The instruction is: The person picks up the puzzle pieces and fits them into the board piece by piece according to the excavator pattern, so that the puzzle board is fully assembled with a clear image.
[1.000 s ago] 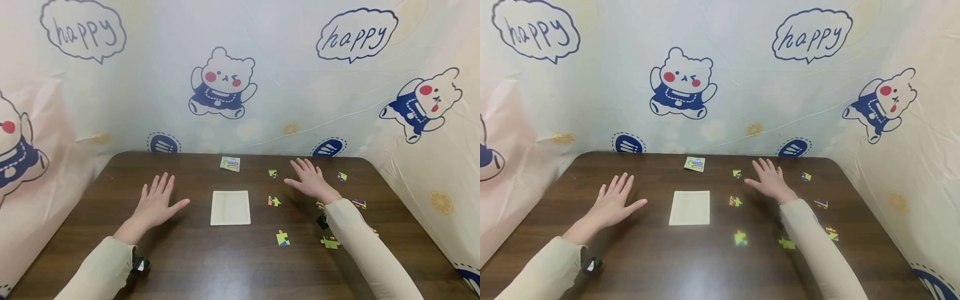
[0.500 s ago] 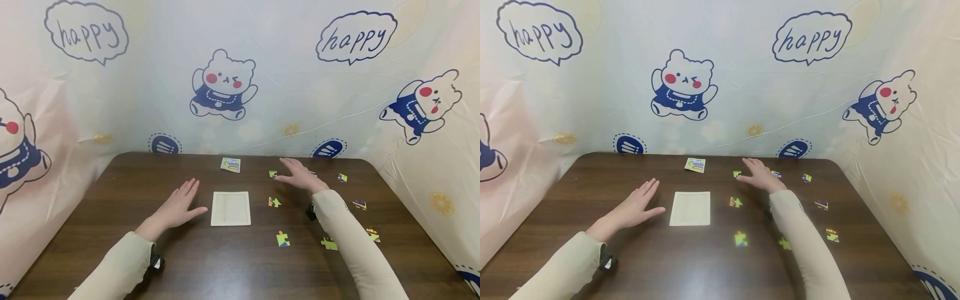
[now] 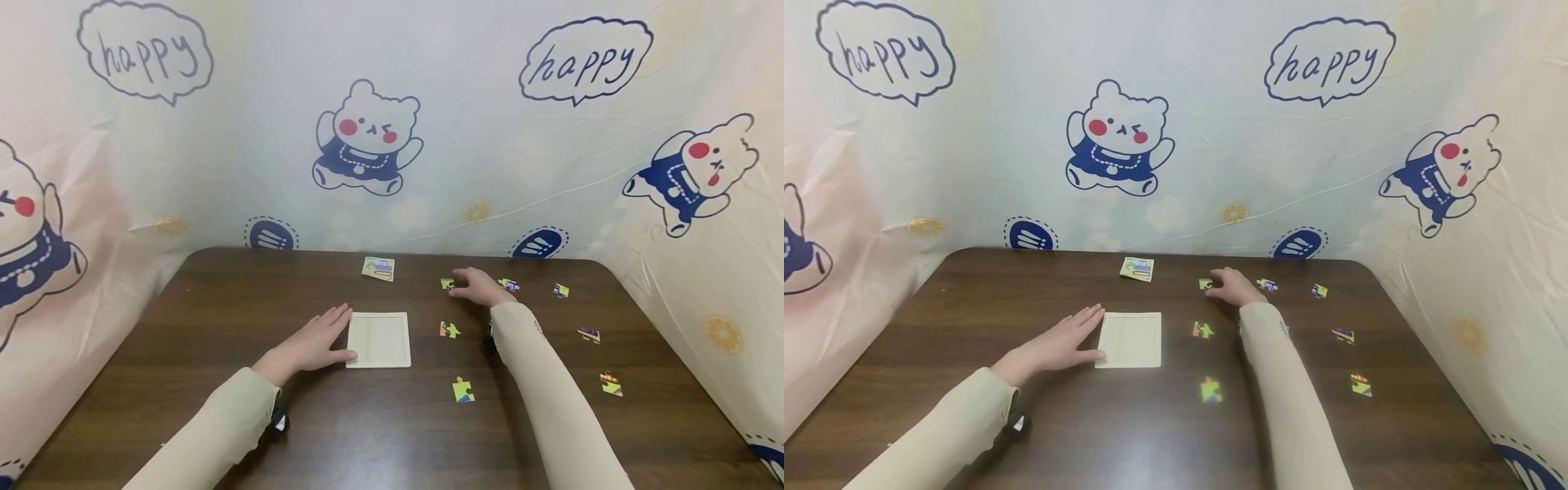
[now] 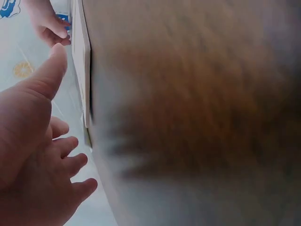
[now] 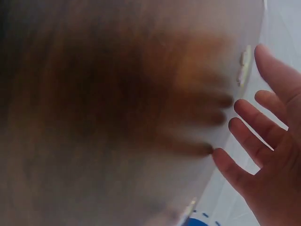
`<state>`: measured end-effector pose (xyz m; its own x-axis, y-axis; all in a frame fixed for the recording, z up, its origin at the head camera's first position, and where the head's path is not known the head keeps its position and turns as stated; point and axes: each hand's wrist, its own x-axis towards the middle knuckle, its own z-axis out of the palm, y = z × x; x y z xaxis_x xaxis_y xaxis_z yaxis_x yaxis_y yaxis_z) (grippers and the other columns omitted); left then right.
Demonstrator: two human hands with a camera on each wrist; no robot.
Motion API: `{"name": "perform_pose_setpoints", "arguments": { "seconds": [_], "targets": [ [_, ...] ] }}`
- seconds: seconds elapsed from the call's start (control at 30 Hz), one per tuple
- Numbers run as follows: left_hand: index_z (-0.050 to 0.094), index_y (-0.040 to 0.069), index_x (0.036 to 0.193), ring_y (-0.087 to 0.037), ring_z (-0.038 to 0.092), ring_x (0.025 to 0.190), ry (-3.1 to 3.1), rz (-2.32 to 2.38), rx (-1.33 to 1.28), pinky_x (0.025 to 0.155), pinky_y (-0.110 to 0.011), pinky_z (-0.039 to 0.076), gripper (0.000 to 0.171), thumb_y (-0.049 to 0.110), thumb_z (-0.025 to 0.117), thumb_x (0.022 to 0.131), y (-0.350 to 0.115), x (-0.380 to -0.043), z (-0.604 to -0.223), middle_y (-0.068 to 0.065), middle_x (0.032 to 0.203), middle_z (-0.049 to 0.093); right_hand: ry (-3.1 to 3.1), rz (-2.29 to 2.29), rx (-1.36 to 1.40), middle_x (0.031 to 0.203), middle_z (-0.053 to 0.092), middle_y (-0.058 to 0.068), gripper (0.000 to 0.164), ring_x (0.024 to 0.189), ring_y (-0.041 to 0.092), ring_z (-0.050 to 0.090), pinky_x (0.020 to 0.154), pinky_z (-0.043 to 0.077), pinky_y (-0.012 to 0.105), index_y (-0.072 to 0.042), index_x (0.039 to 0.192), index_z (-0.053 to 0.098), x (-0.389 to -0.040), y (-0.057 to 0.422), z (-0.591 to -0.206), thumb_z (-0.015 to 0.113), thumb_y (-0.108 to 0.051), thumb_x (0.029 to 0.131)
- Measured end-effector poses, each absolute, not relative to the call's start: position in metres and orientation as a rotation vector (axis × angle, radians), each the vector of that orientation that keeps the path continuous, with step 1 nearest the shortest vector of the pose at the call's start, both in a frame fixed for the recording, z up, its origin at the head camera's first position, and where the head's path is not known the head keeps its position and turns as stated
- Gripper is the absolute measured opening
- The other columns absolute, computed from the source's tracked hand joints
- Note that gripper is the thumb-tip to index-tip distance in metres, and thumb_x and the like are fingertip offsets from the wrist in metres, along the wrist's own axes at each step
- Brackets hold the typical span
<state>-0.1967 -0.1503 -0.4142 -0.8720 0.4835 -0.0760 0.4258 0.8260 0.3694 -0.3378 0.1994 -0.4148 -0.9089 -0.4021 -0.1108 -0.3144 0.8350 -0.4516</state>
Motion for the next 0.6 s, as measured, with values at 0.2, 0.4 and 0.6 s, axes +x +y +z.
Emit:
{"name": "perform_pose_setpoints", "arguments": {
  "seconds": [0.2, 0.4, 0.6],
  "targets": [
    [0.027, -0.003, 0.142, -0.035, 0.016, 0.135, 2.797, 0.473, 0.696, 0.106, -0.053, 0.014, 0.083, 0.047, 0.061, 0.084, -0.1477, -0.1953, -0.4168, -0.019, 0.148, 0.021, 2.858, -0.581, -0.558, 0.126, 0.044, 0.025, 0.05, 0.116, 0.038, 0.043, 0.093, 0.037, 0.048, 0.001, 0.134, 0.045, -0.3424, 0.1985, -0.4213, 0.06, -0.02, 0.091],
    [0.03, -0.004, 0.141, -0.035, 0.018, 0.135, 2.785, 0.401, 0.698, 0.106, -0.053, 0.014, 0.082, 0.046, 0.062, 0.084, -0.1463, -0.1945, -0.4141, -0.02, 0.147, 0.024, 2.912, -0.505, -0.51, 0.117, 0.048, 0.019, 0.039, 0.109, 0.035, 0.047, 0.088, 0.04, 0.049, -0.003, 0.126, 0.056, -0.3441, 0.1959, -0.4223, 0.06, -0.019, 0.091],
    [0.031, -0.006, 0.14, -0.036, 0.018, 0.134, 2.78, 0.381, 0.706, 0.105, -0.053, 0.015, 0.081, 0.044, 0.062, 0.085, -0.1443, -0.1944, -0.4125, -0.021, 0.146, 0.025, 2.953, -0.529, -0.488, 0.109, 0.054, 0.015, 0.031, 0.103, 0.032, 0.051, 0.084, 0.043, 0.048, -0.005, 0.115, 0.064, -0.3429, 0.1948, -0.4211, 0.064, -0.02, 0.088]
  ]
}}
